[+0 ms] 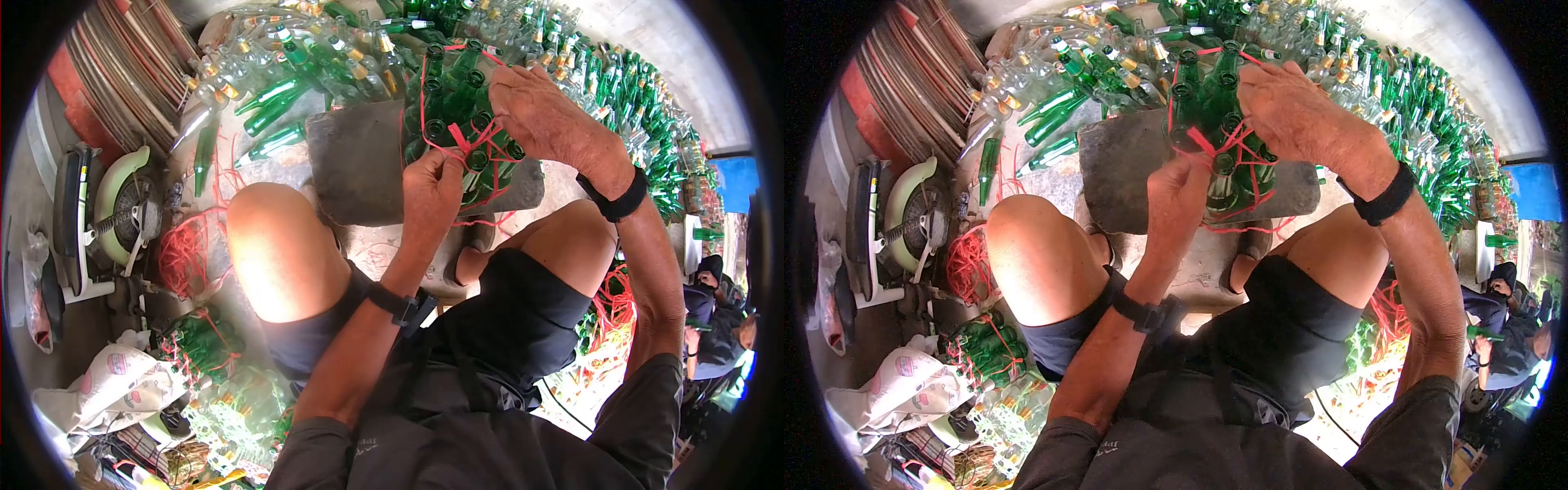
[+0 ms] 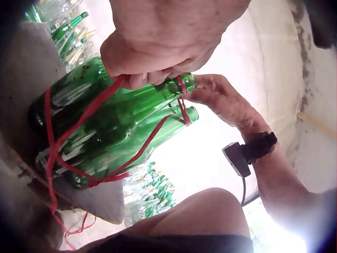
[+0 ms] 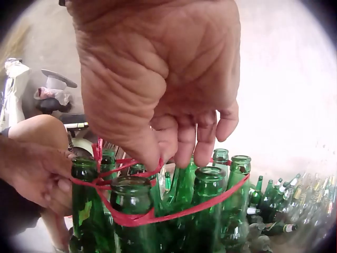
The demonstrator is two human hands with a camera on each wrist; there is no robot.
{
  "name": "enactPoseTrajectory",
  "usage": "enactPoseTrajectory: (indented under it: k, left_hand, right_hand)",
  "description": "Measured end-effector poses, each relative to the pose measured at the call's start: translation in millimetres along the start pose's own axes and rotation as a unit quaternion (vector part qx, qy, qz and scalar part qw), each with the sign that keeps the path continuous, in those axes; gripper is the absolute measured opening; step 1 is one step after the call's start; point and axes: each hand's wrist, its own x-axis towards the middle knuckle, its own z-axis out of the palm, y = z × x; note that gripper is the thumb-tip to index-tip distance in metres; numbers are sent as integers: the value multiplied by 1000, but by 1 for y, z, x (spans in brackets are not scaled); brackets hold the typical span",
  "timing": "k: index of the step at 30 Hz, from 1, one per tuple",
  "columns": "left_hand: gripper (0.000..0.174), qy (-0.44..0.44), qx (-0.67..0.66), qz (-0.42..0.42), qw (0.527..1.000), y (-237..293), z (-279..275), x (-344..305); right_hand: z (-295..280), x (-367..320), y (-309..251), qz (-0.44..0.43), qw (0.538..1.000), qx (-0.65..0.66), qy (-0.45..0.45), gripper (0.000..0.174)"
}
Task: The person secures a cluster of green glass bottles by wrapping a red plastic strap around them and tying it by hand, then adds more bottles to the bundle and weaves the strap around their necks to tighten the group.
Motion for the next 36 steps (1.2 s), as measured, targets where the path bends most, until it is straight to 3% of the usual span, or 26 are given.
enactPoseTrajectory:
  k: [3,5,10,15,21,24,33,36]
  left_hand:
    - [22,5,4,-1,1000,0,3,0]
    - [19,42,-38,42,997,-4,8,1]
    - [19,44,-59,18,997,-4,10,-1]
    - [20,17,-68,-16,997,-7,7,0]
    - [18,53,-102,-2,993,-9,11,0]
    - [20,18,-92,-24,995,-10,7,0]
    - [18,56,-123,-18,991,-9,13,0]
    - [19,52,-130,-26,990,-7,10,-1]
  right_hand:
    - [0,1,2,10,1000,22,-8,5]
    - [0,2,4,10,1000,25,-14,4]
    - [-4,7,2,35,998,35,-43,2]
    - [5,13,9,17,998,65,-3,5]
    - [16,15,18,-4,992,127,19,8]
    - [16,18,16,23,989,142,25,7]
    - [17,28,11,32,998,49,-17,10]
    - [11,27,8,14,998,56,9,10]
